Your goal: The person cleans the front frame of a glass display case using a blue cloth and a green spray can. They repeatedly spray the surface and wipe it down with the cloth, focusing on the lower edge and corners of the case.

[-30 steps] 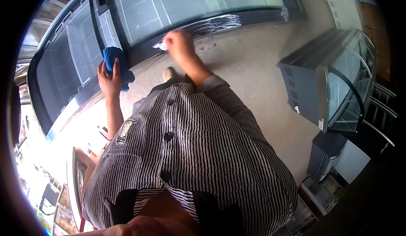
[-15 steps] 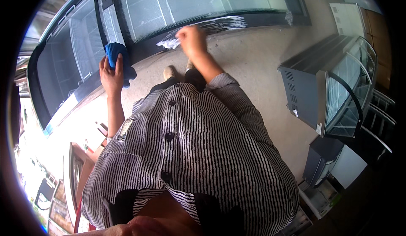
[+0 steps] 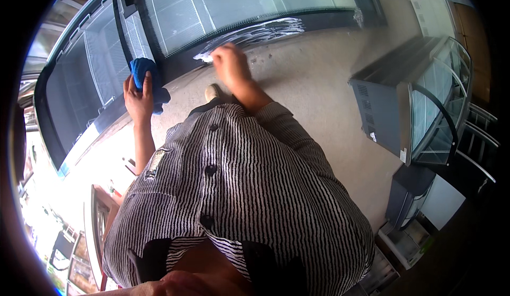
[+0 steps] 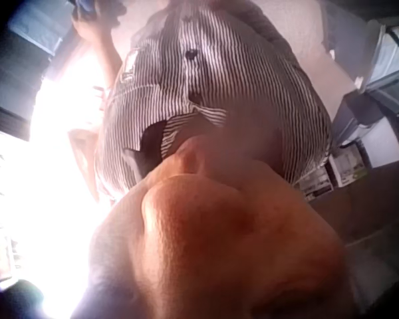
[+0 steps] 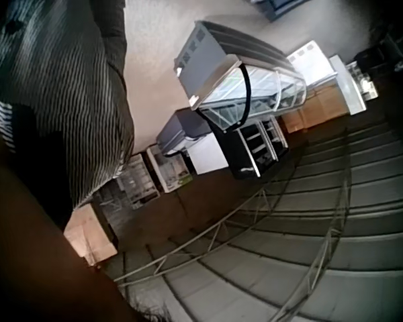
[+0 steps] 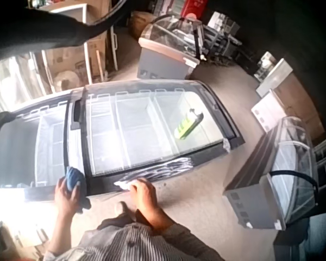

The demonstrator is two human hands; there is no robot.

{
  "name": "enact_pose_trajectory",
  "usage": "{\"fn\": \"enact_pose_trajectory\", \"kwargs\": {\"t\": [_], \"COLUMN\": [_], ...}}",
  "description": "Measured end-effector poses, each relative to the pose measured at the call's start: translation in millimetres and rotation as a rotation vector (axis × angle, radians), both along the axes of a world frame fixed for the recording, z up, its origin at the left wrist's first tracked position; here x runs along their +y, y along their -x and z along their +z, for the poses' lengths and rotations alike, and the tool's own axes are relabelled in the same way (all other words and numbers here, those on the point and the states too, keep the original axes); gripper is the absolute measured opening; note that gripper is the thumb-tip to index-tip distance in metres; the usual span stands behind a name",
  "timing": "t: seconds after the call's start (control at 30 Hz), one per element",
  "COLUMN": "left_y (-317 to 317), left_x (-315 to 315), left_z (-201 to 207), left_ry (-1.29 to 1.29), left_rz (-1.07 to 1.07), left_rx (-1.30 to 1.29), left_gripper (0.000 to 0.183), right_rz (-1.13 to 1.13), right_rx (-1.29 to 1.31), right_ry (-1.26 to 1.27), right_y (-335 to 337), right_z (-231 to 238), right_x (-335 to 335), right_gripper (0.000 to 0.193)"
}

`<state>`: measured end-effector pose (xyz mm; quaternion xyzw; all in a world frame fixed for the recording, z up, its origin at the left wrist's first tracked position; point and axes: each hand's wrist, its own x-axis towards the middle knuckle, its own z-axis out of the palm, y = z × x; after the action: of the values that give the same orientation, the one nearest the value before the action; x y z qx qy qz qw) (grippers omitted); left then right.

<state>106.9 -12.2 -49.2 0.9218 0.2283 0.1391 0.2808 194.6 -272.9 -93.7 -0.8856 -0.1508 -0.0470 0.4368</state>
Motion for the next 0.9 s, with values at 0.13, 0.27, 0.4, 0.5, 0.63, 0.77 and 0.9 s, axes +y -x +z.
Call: {"fn": "enact_pose_trajectory", "kwargs": {"t": [0.13, 0.27, 0.4, 0.5, 0.63, 0.77, 0.9], "left_y": [-1.1, -4.9, -2.5, -3.0, -8.0, -6.0, -8.5], "left_x": [-3.7, -1.8, -6.9, -12.0, -12.7, -19.1, -28.9], "left_z": [-0.6, 0.5, 0.9, 4.7, 8.8, 12.0, 24.7], "left_ry": [-0.007, -0.003, -0.026, 0.006, 0.021, -0.02, 0.013], "left_rz": [-0.001, -0.017, -0.003, 0.016, -0.01, 0.004, -0.008], "left_rx": [-0.004, 0.014, -0.002, 0.017, 0.02, 0.01, 0.0], "left_gripper": [0.05, 0.053, 0.051, 0.054, 0.055, 0.054, 0.052], "right_rz": [-0.304, -0.138, -0.085, -0.353, -0.295, -0.187, -0.518], "right_rx": [0.076, 0.0, 0.083, 0.06, 0.051, -0.019, -0.056], "right_ry": [0.116, 0.027, -0.016, 0.094, 0.12, 0.005, 0.256], "right_y": [-40.2, -15.1, -6.4, -45.5, -41.7, -34.4, -91.2], "right_z": [-6.7, -12.5, 3.0, 4.1, -6.0, 7.1, 10.2], "right_x": [-79.4, -33.7, -32.0, -103.2, -102.6, -87.1, -189.4], "right_gripper": [0.004, 0.005, 0.004, 0.006, 0.002, 0.006, 0.006]}}
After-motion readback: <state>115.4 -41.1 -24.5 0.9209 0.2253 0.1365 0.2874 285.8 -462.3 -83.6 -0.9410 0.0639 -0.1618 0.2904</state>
